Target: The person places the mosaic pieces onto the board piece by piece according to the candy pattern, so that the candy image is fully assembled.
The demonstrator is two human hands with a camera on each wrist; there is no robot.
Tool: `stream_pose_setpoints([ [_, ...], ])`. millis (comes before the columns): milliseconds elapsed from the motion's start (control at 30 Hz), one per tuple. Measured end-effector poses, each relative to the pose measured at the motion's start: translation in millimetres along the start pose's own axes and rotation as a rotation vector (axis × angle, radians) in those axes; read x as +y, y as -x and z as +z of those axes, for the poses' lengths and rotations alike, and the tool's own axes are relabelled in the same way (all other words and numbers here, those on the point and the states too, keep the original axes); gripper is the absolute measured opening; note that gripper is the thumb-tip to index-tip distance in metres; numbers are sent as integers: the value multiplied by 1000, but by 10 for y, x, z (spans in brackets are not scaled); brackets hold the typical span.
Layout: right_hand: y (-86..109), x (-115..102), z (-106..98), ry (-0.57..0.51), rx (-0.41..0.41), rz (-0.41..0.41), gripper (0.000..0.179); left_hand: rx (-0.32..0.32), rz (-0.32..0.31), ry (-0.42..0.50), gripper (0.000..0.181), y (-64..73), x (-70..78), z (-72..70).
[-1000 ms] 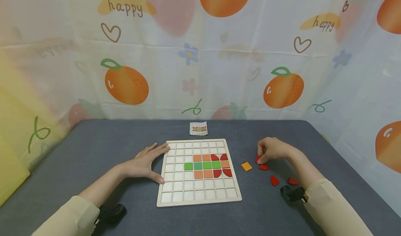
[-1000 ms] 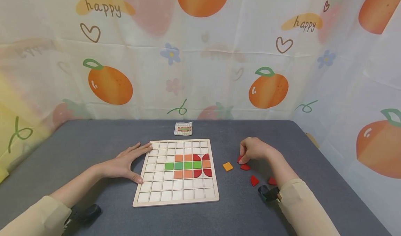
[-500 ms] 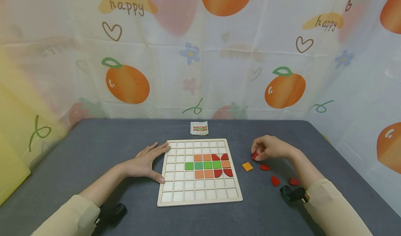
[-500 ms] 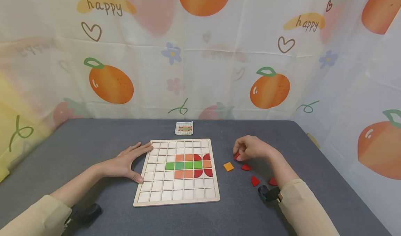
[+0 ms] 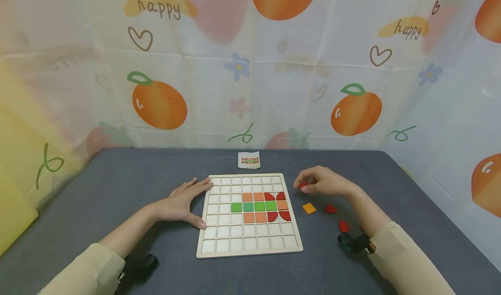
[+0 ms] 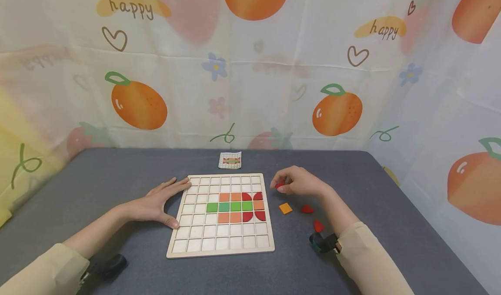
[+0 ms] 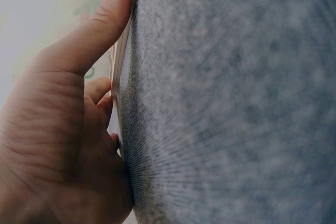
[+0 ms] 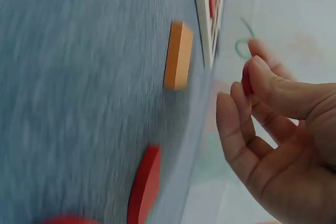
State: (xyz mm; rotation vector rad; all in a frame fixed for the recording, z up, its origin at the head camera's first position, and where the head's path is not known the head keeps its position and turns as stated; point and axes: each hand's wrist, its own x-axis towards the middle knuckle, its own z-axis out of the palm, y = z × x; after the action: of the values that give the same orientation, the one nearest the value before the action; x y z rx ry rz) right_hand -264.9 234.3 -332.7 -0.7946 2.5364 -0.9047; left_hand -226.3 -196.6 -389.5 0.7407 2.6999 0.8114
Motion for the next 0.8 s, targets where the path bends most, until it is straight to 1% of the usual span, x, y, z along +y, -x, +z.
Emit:
stream_pose_setpoints([
  [133,-109,-116,106,-26,38,-2,13,-3,-6,2,116,-1,3,-2],
  [300,-242,-271,210,-50,88,-16,13,-2,-10,-7,116,-9,8,-1],
  [400,-307,-347,255,-87,99,-13,14,0,-4,-9,115,-8,11,-5],
  [633,-494,-477,377,-206,85,-1,22,-6,-5,-2,115,4,16,-13],
  [800,-638,-588,480,-223,102,36,15,-5,-10,7,114,3,14,-11],
])
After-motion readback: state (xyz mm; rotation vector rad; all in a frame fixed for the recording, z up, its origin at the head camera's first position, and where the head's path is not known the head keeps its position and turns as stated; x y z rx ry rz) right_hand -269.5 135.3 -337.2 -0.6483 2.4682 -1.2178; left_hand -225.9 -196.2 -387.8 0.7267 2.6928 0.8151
